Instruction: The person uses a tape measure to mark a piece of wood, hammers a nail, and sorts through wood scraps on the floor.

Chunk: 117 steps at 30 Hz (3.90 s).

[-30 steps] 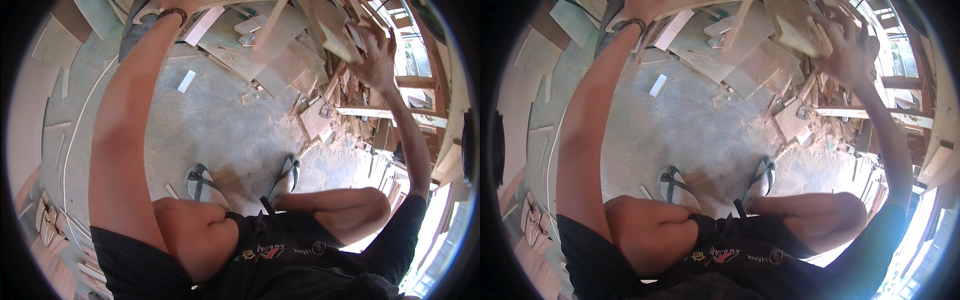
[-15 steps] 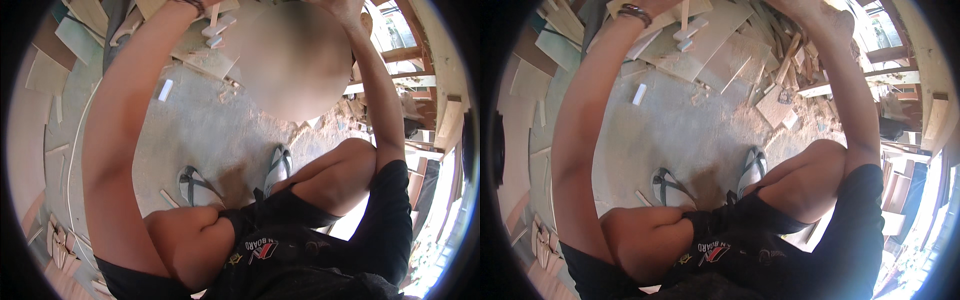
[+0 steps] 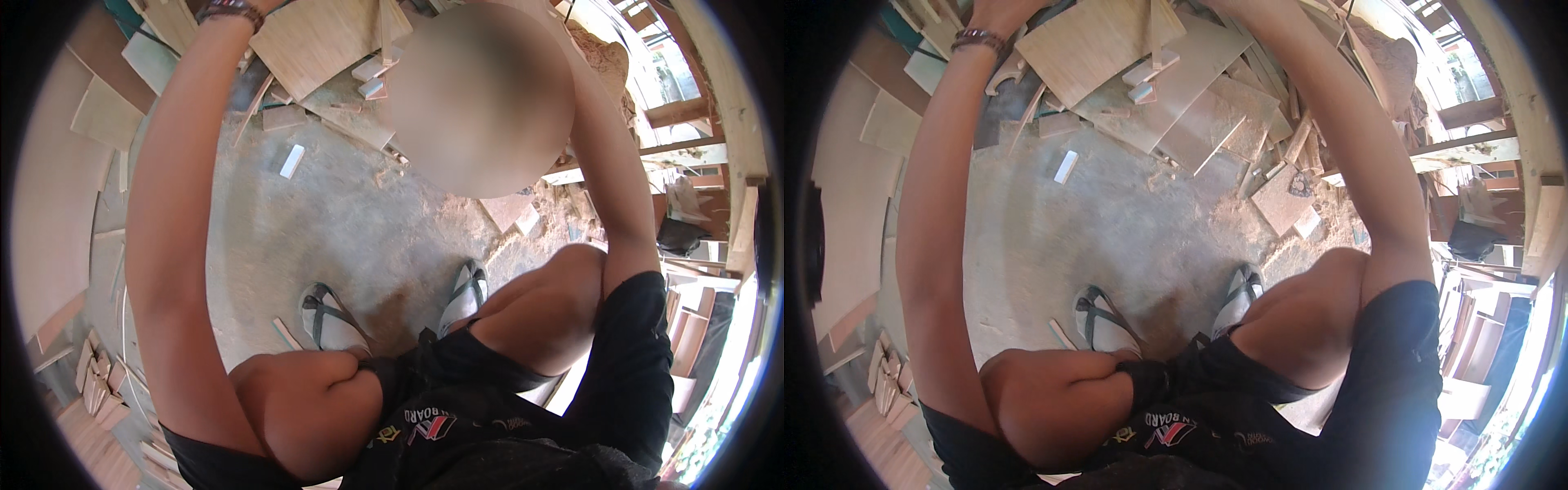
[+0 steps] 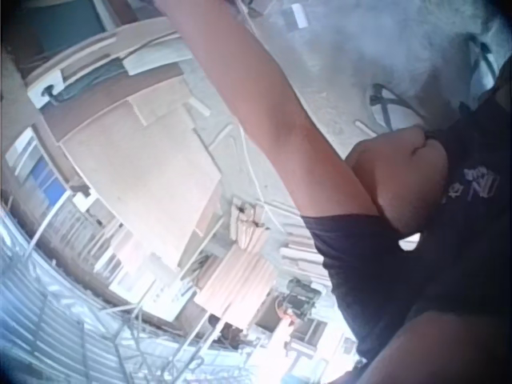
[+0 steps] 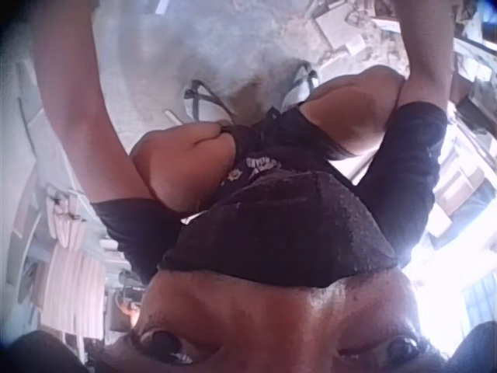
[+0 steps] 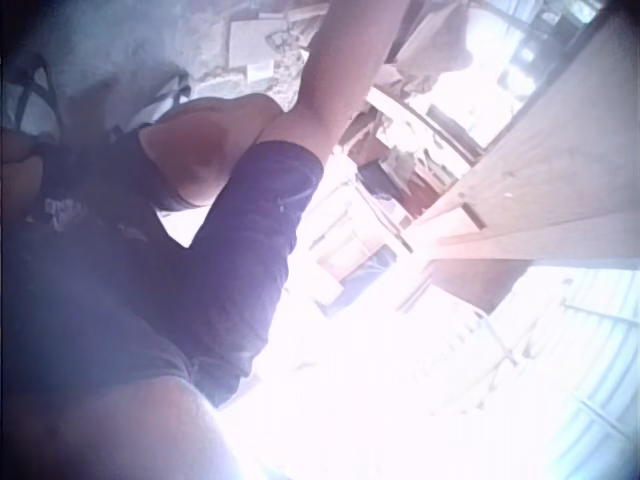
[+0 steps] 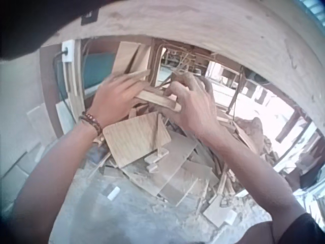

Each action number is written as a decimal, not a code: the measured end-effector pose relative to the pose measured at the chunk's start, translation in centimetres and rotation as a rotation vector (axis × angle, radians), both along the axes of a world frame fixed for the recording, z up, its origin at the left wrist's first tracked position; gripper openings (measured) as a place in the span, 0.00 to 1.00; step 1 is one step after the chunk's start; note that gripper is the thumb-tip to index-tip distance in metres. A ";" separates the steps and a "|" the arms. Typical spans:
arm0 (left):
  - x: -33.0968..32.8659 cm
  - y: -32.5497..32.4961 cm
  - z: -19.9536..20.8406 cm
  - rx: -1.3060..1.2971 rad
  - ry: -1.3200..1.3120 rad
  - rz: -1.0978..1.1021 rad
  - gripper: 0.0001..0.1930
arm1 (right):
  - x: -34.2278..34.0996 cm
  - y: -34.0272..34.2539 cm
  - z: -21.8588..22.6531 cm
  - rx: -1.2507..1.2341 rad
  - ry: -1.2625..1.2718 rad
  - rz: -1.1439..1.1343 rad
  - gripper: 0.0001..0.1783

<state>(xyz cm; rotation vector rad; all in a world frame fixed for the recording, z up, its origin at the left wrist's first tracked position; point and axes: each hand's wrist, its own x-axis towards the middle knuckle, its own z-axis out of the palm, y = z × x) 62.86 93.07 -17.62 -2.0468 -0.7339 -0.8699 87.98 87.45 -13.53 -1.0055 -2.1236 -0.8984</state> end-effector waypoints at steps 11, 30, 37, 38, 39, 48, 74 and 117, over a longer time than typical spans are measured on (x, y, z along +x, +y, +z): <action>-2.1 -0.1 -0.1 -0.003 0.045 0.171 0.28 | 23.4 -0.6 -12.9 -0.196 -0.119 -0.567 0.58; -2.1 -2.1 -1.2 -0.150 0.108 0.252 0.31 | 25.4 5.1 -11.0 -0.254 0.390 -0.645 0.24; -3.9 -3.4 -5.1 -0.278 0.330 0.217 0.29 | 28.1 7.4 -9.2 -0.157 0.625 -0.660 0.16; -4.6 -4.1 -6.2 -0.330 0.396 0.231 0.28 | 28.1 7.4 -9.1 -0.209 0.616 -0.658 0.17; -4.8 -4.7 -7.6 -0.349 0.406 0.224 0.28 | 28.1 7.2 -9.3 -0.262 0.601 -0.657 0.17; -3.8 -5.0 -10.7 -0.447 0.391 0.176 0.29 | 29.3 5.6 -14.5 -0.344 0.178 -0.648 0.22; -2.3 -6.5 -14.4 -0.588 0.290 0.227 0.39 | 29.7 -4.4 -23.9 -0.801 -0.214 -0.373 0.25; 4.8 -9.5 -23.1 -0.953 0.175 -0.049 0.48 | 31.4 -2.2 -27.4 -0.974 -0.006 -0.471 0.16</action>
